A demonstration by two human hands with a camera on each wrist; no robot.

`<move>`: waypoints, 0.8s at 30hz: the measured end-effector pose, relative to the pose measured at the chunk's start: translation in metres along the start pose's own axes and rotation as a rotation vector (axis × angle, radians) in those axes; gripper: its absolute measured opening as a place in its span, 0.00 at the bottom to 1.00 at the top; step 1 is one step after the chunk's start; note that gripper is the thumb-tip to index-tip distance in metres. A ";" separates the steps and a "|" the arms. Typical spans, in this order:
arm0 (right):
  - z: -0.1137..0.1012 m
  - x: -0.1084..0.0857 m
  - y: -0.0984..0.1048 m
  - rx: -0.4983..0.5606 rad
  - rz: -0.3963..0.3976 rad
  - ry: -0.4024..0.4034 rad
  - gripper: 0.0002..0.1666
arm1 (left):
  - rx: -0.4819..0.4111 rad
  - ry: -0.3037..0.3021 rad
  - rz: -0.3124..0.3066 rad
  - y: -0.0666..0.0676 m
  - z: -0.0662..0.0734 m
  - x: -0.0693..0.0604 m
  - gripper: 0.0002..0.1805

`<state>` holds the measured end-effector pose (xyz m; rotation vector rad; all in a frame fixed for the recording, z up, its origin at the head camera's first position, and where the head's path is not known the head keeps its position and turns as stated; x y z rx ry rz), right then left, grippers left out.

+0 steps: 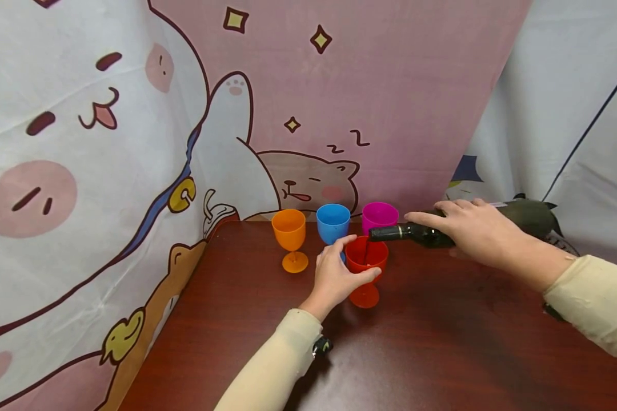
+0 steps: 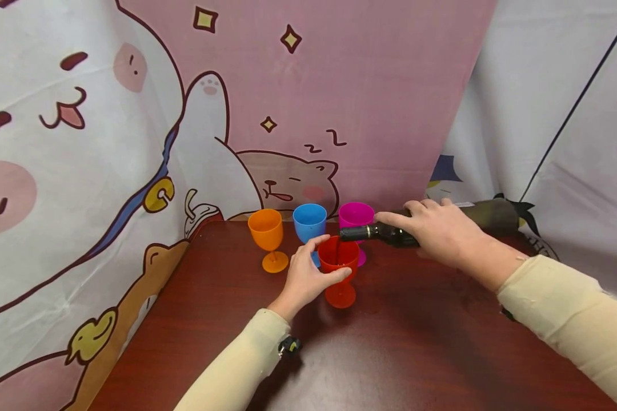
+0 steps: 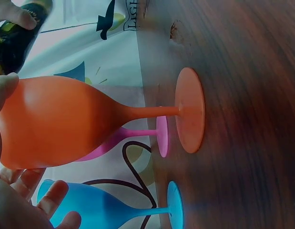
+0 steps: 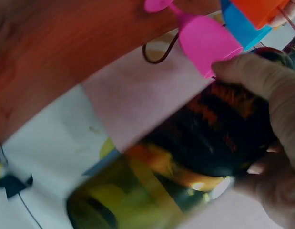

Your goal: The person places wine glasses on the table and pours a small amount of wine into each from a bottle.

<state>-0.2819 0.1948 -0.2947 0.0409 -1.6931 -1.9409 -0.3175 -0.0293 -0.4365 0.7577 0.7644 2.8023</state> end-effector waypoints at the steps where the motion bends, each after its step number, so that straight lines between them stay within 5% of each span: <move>1: -0.001 0.001 -0.003 0.051 -0.035 -0.027 0.59 | 0.001 0.001 0.000 0.000 0.000 0.000 0.46; 6: -0.006 0.007 -0.013 0.370 -0.142 -0.131 0.59 | 0.000 0.008 -0.004 0.001 0.001 -0.001 0.45; 10: 0.002 0.008 -0.005 0.590 -0.087 -0.215 0.61 | -0.005 0.010 -0.004 0.001 0.001 -0.002 0.45; 15: 0.043 -0.009 0.002 0.781 0.013 -0.493 0.66 | 0.007 0.011 0.001 0.000 0.001 -0.001 0.45; 20: 0.093 -0.050 -0.005 0.890 0.200 -0.715 0.64 | 0.019 0.010 -0.002 -0.001 0.001 -0.001 0.46; 24: 0.128 -0.091 -0.025 0.811 0.266 -0.911 0.64 | 0.015 0.018 0.001 0.001 0.000 -0.001 0.45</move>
Point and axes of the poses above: each hand's wrist, its own x-axis towards the middle knuckle, its own y-axis out of the back of the hand, z = x × y, the point moved 8 cm from there along x, towards the middle knuckle, and after that the axes turned 14 degrees about -y, right-handed, at the moved point
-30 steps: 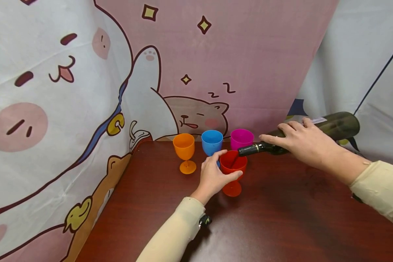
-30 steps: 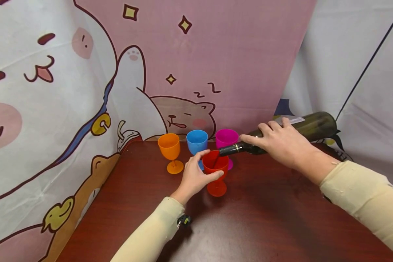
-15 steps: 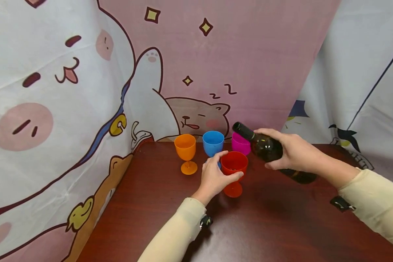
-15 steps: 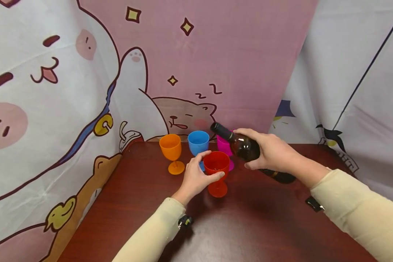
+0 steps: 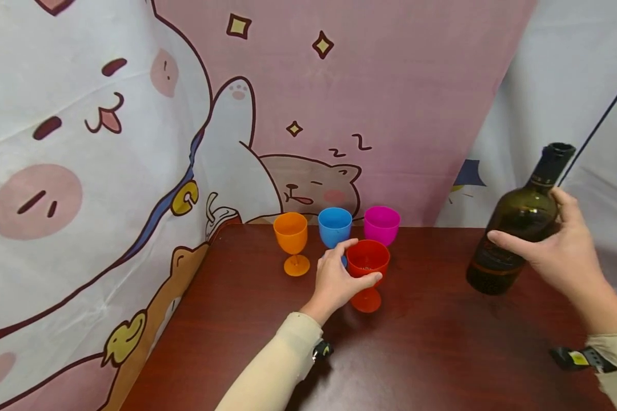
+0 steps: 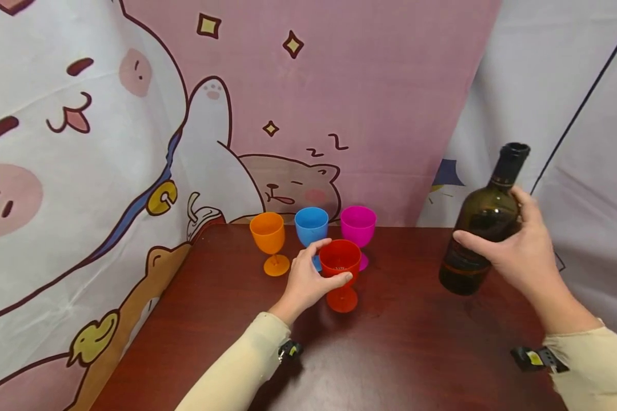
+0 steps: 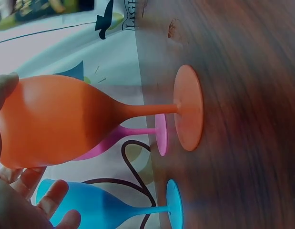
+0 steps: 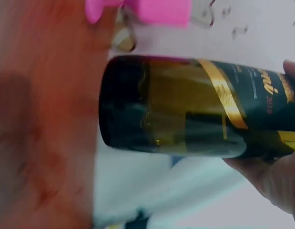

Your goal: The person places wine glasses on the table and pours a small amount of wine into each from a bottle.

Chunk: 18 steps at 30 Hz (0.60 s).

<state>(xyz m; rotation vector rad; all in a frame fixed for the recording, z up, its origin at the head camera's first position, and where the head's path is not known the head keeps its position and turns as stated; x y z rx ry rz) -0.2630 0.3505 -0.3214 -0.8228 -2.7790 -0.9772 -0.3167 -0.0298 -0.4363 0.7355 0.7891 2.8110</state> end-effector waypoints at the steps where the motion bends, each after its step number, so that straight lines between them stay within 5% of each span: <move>1: 0.014 0.000 0.005 -0.037 0.029 -0.039 0.66 | -0.001 0.003 0.000 0.000 0.000 0.000 0.45; 5: 0.065 -0.001 0.022 -0.119 0.112 -0.128 0.66 | -0.009 0.007 -0.003 0.000 -0.001 0.001 0.45; 8: 0.092 -0.001 0.032 -0.087 0.171 -0.134 0.64 | -0.023 0.005 -0.003 0.000 -0.001 0.001 0.45; 18: 0.133 -0.011 0.044 0.030 0.305 -0.089 0.62 | -0.062 0.018 -0.014 -0.001 -0.002 -0.001 0.44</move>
Point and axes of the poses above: each hand's wrist, its own x-axis towards the middle knuckle, its own y-axis out of the back of the hand, z = x × y, the point moved 8 cm from there along x, towards the middle knuckle, and after that the axes turned 14 degrees about -y, right-handed, at the moved point
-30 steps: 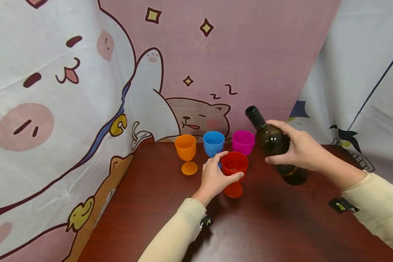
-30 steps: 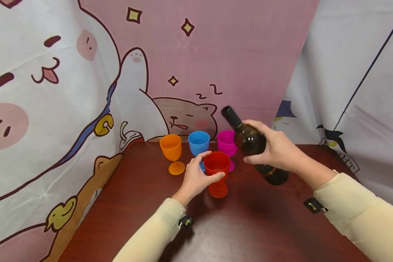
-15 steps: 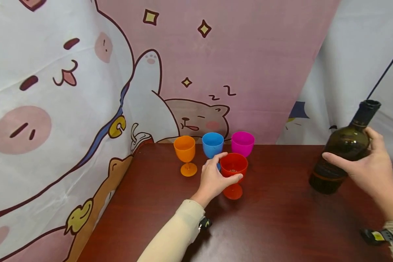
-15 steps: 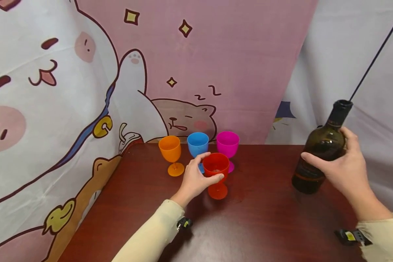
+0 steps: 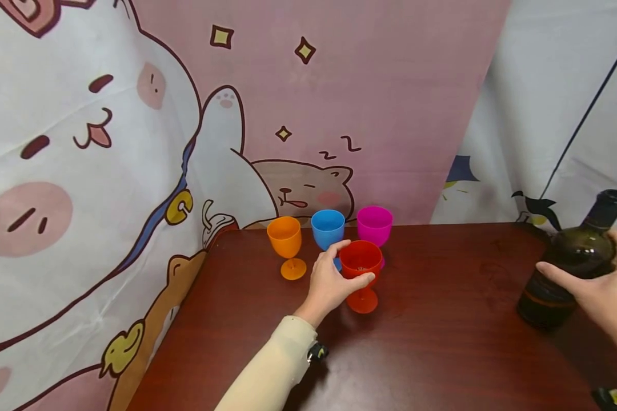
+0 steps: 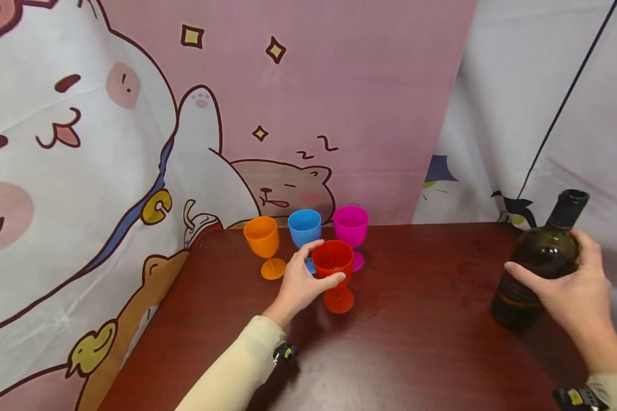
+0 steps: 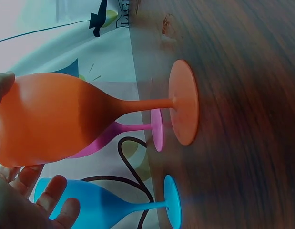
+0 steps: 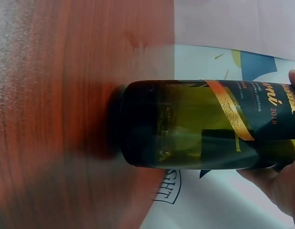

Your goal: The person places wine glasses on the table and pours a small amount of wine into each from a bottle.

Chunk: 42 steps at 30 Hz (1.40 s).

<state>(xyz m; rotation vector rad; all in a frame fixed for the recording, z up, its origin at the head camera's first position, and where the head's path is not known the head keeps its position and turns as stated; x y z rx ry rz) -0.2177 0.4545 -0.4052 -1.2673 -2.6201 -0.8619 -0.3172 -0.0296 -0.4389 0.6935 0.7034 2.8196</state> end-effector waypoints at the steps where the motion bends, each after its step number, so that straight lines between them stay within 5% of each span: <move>1: 0.001 -0.001 0.001 0.003 0.007 0.004 0.63 | -0.004 -0.002 -0.002 -0.001 0.000 0.000 0.44; 21: 0.019 -0.007 0.005 -0.077 -0.014 -0.182 0.66 | 0.016 -0.046 0.001 -0.005 0.005 0.004 0.47; 27: 0.017 -0.009 0.004 -0.079 -0.048 -0.158 0.67 | -0.041 -0.079 -0.001 -0.010 0.011 0.009 0.49; 34: 0.016 -0.010 0.002 -0.100 -0.080 -0.136 0.66 | -0.032 -0.086 -0.069 -0.034 0.028 0.020 0.50; 42: 0.018 -0.011 0.001 -0.104 -0.079 -0.167 0.67 | 0.150 -0.158 -0.167 -0.076 0.052 0.051 0.50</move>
Point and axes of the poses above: each hand's wrist, its own x-axis towards the middle knuckle, its own y-axis out of the back of the hand, z = x × y, the point moved 8 cm from there along x, towards the middle knuckle, and after that the axes turned 14 degrees about -y, right-handed, at the moved point
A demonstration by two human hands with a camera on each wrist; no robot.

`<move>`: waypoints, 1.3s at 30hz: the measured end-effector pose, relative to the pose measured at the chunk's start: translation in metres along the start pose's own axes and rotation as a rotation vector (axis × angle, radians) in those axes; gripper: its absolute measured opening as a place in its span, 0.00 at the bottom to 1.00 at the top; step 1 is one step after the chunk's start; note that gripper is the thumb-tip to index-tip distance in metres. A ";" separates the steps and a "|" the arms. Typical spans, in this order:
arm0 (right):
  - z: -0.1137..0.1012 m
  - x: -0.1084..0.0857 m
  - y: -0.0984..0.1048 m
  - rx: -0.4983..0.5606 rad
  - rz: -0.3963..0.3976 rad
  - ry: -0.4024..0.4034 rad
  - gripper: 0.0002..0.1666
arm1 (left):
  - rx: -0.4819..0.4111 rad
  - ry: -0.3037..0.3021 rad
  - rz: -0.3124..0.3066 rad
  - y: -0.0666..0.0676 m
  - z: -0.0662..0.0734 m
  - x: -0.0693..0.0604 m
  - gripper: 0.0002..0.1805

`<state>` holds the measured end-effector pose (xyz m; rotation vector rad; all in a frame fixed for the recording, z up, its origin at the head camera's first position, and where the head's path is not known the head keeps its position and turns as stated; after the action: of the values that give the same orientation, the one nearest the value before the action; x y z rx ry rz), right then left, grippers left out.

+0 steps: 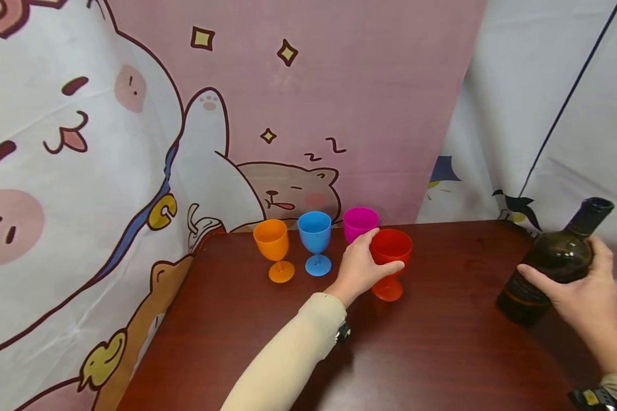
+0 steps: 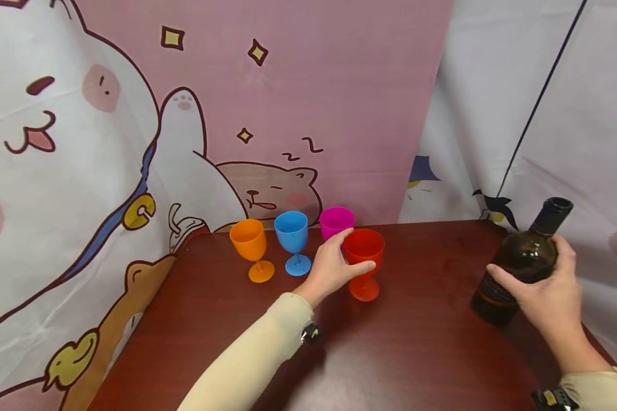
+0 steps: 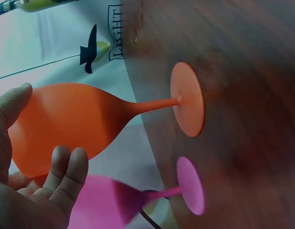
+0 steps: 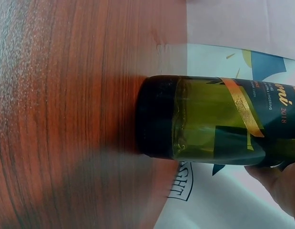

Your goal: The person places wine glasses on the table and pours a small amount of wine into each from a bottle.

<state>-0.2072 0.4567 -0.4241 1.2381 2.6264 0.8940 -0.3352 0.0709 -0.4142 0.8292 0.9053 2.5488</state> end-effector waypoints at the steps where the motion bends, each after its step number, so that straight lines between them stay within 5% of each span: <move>1: 0.000 -0.001 0.000 0.000 0.001 -0.004 0.67 | 0.017 -0.002 -0.014 -0.004 0.002 0.005 0.50; 6: -0.001 -0.006 0.000 0.007 -0.005 0.005 0.67 | 0.066 0.023 -0.056 -0.021 0.011 0.027 0.49; 12: -0.006 -0.008 -0.012 0.025 -0.021 0.025 0.67 | 0.102 0.124 0.008 -0.022 0.008 0.041 0.44; 22: -0.012 -0.006 -0.022 0.063 -0.039 0.055 0.67 | 0.001 0.157 0.078 -0.022 0.004 0.039 0.47; 26: -0.010 -0.004 -0.022 0.065 -0.034 0.055 0.67 | -0.065 0.081 0.048 -0.019 0.008 0.020 0.47; 31: -0.009 -0.002 -0.021 0.066 -0.026 0.048 0.67 | -0.081 -0.016 -0.091 -0.007 0.001 -0.031 0.41; 35: -0.008 0.002 -0.021 0.064 -0.031 0.044 0.67 | -0.034 -0.033 -0.145 0.021 -0.030 -0.080 0.36; 39: -0.007 0.006 -0.021 0.043 -0.049 0.048 0.68 | 0.006 -0.001 -0.098 0.066 -0.070 -0.120 0.34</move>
<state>-0.2273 0.4472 -0.4291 1.1710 2.7146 0.8741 -0.2899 -0.0670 -0.4651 0.7683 0.9296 2.4621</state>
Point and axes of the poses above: each hand's wrist, its own x-axis towards the middle knuckle, its own y-axis out of the back of the hand, z = x × y, the point moved 8 cm from there along x, towards the middle knuckle, and after that the axes turned 14 degrees about -y, right-handed, at the moved point
